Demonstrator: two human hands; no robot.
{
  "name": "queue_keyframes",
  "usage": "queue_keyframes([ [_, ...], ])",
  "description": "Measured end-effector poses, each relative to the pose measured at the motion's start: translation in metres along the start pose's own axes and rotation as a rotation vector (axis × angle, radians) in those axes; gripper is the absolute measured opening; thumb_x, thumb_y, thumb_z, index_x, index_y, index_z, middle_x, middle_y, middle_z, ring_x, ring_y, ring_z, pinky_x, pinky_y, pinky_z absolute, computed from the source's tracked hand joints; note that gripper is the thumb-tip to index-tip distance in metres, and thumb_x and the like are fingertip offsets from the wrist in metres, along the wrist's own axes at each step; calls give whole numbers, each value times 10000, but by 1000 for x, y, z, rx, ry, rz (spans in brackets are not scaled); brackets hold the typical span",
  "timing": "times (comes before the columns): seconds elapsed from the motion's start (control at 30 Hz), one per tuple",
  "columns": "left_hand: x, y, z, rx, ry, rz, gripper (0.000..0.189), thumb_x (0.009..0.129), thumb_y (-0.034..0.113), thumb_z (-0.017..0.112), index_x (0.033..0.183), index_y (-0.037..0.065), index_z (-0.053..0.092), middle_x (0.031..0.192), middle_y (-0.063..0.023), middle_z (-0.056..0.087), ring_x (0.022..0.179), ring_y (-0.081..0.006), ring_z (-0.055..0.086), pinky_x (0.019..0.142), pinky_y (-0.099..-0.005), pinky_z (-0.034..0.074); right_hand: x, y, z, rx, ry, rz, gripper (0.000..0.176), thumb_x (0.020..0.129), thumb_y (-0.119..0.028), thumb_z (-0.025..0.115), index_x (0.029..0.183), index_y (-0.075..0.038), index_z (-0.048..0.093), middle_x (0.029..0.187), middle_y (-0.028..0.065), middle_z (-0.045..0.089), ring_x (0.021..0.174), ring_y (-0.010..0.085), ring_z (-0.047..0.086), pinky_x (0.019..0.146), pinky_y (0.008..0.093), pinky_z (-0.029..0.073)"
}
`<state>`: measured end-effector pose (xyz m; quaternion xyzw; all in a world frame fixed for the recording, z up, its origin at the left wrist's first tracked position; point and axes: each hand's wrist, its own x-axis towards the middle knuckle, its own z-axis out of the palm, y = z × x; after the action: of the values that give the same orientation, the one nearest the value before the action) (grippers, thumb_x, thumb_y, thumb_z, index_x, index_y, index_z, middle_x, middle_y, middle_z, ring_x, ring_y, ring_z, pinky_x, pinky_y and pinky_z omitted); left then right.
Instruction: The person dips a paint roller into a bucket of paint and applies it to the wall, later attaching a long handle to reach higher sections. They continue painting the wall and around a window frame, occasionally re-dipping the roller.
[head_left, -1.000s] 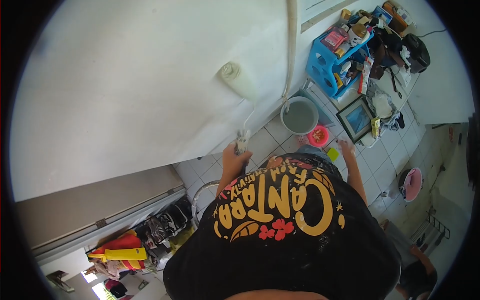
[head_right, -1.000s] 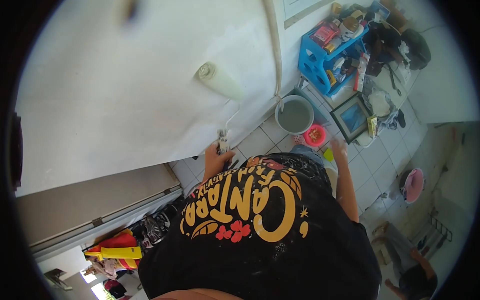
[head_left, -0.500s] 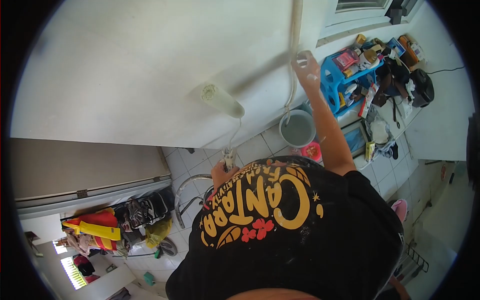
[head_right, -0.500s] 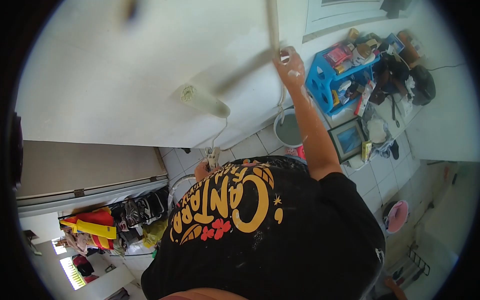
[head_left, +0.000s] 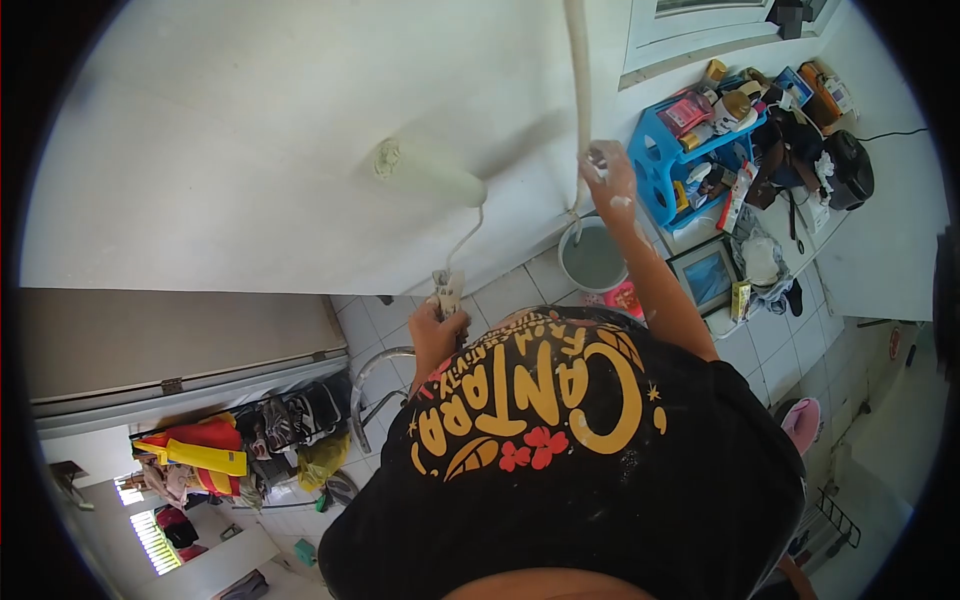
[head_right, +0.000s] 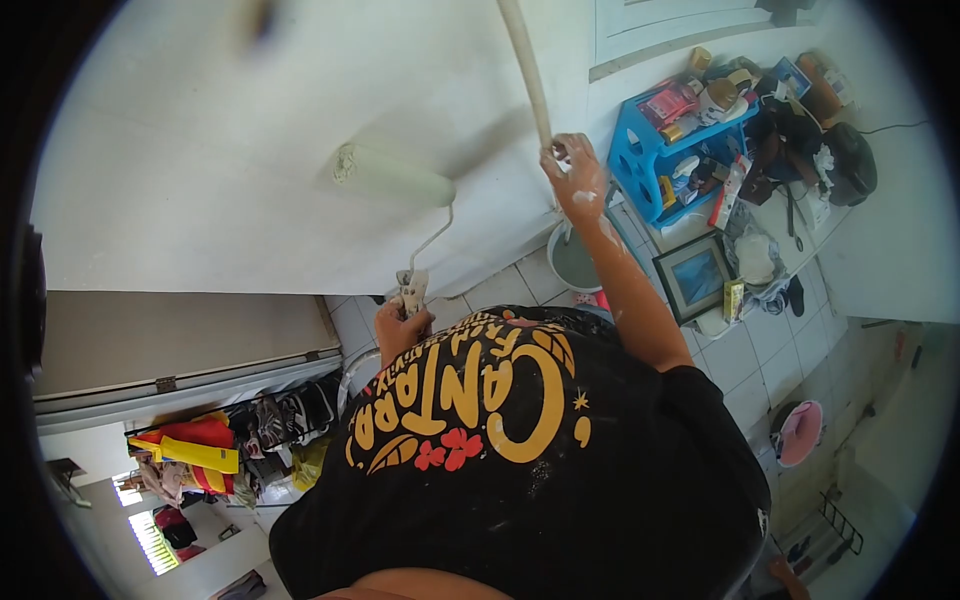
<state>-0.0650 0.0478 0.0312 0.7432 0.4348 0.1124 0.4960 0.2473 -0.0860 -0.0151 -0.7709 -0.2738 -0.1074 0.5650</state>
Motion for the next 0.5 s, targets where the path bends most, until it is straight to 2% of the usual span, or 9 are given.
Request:
queue_keyframes([
  [0.07,6,10,8,-135,-41,-7,172,701,93,664,772,-44,588,567,-71,594,477,-127,554,451,-275,428,-9,3,-23,-97,1,44,220,815,-128,713,989,-21,634,906,102,612,788,235,610,733,345,509],
  [0.13,19,18,15,-72,-84,2,178,695,94,667,770,-44,585,561,-70,587,460,-139,550,440,-281,429,-12,9,-45,-91,3,54,226,808,-120,718,993,-20,634,904,103,610,791,237,611,736,344,510],
  [0.23,36,38,41,-184,-206,62,114,700,0,651,774,-41,575,598,-73,578,455,-139,535,420,-268,412,-15,20,-71,-93,-19,60,243,797,-106,726,1004,-17,635,903,105,609,799,241,613,741,344,509],
  [0.33,52,70,71,-238,-323,107,139,676,36,659,756,-48,582,568,-79,571,434,-142,532,415,-275,427,-13,26,-87,-118,-46,47,265,791,-93,731,1023,-11,633,921,108,614,806,244,619,746,347,506],
  [0.43,73,93,108,-319,-421,168,164,669,-2,666,802,-57,587,605,-84,576,448,-144,535,419,-275,424,-9,26,-95,-116,-93,51,264,791,-90,732,1023,-17,630,931,115,614,851,263,621,777,364,503],
  [0.5,79,112,130,-407,-468,110,205,669,-27,669,852,-63,583,632,-89,585,462,-147,539,426,-277,426,-5,32,-96,-90,-147,-11,258,789,-80,730,1019,-24,629,1004,121,637,953,295,617,850,386,494],
])
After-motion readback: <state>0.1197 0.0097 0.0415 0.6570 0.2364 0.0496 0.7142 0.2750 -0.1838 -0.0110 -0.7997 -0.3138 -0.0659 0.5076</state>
